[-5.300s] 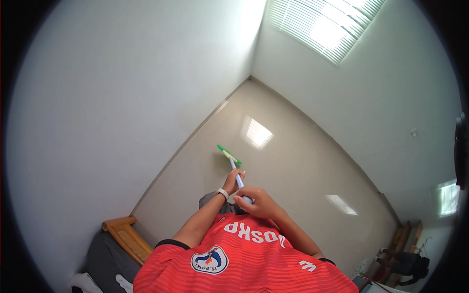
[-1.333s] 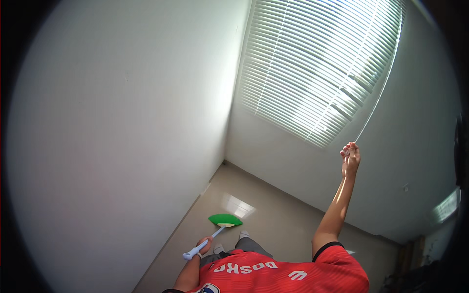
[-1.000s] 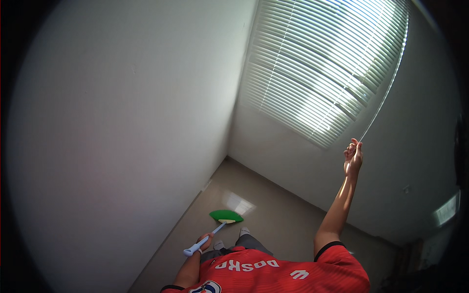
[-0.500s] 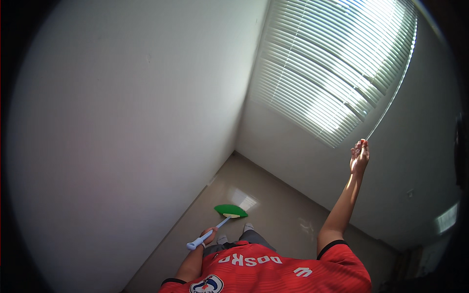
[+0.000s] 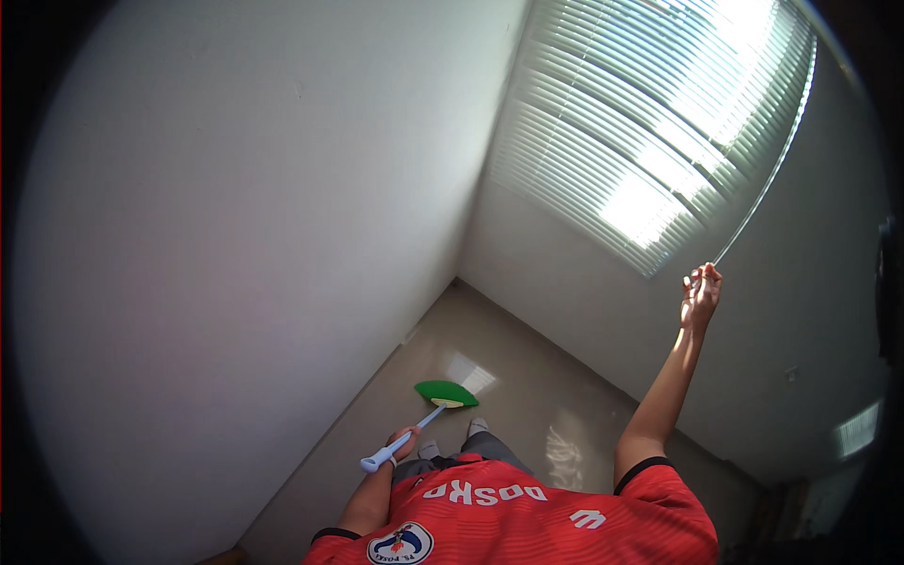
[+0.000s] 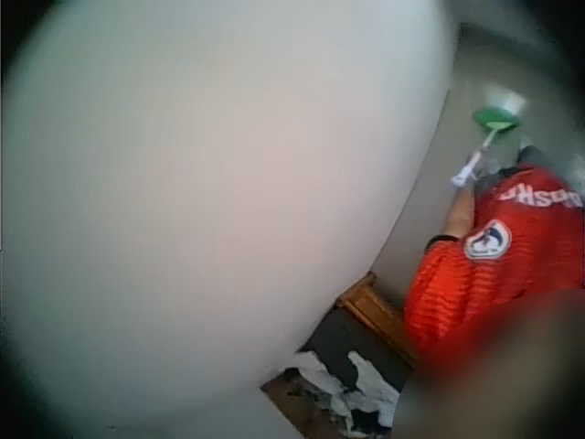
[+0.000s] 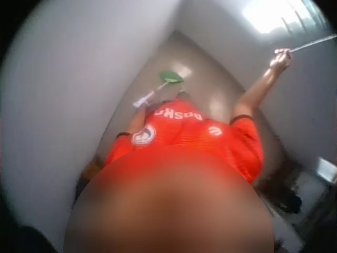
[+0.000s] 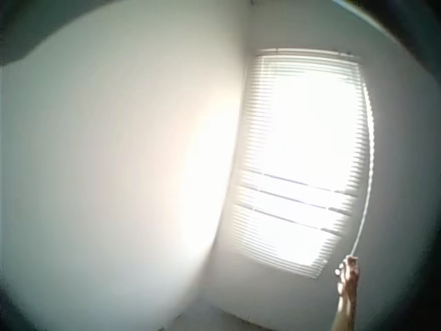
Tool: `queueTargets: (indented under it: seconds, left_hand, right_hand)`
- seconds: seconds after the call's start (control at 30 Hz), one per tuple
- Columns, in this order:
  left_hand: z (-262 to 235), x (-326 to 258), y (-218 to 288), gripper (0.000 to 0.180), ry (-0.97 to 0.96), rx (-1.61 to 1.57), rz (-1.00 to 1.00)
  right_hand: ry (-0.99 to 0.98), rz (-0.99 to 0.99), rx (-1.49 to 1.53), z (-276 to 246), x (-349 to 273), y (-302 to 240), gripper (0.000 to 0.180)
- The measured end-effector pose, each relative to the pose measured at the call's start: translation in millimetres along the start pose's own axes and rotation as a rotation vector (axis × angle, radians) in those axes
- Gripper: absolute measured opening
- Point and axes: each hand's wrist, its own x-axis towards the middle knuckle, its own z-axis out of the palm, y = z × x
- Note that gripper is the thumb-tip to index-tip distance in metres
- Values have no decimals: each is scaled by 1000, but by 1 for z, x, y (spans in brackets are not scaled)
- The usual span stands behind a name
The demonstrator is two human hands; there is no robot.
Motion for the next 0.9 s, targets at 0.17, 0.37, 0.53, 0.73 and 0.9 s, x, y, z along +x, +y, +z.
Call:
queueTargets:
  seconds: [0.17,0.37,0.53,0.73,0.9]
  left_hand:
    - [-1,-4,3,53,23,6,14]
    - [1,-5,-1,53,51,-4,25]
    - [2,-9,2,51,30,-8,-11]
    - [-3,-10,13,50,22,-46,-13]
    - [0,-13,3,51,6,-91,6]
  right_hand:
    - [-13,16,7,-4,-1,4,15]
    - [-77,83,59,-13,2,3,25]
    - [105,205,1,-9,-3,12,37]
    - [63,244,-24,-28,-1,22,38]
    - [93,259,-77,-31,3,24,35]
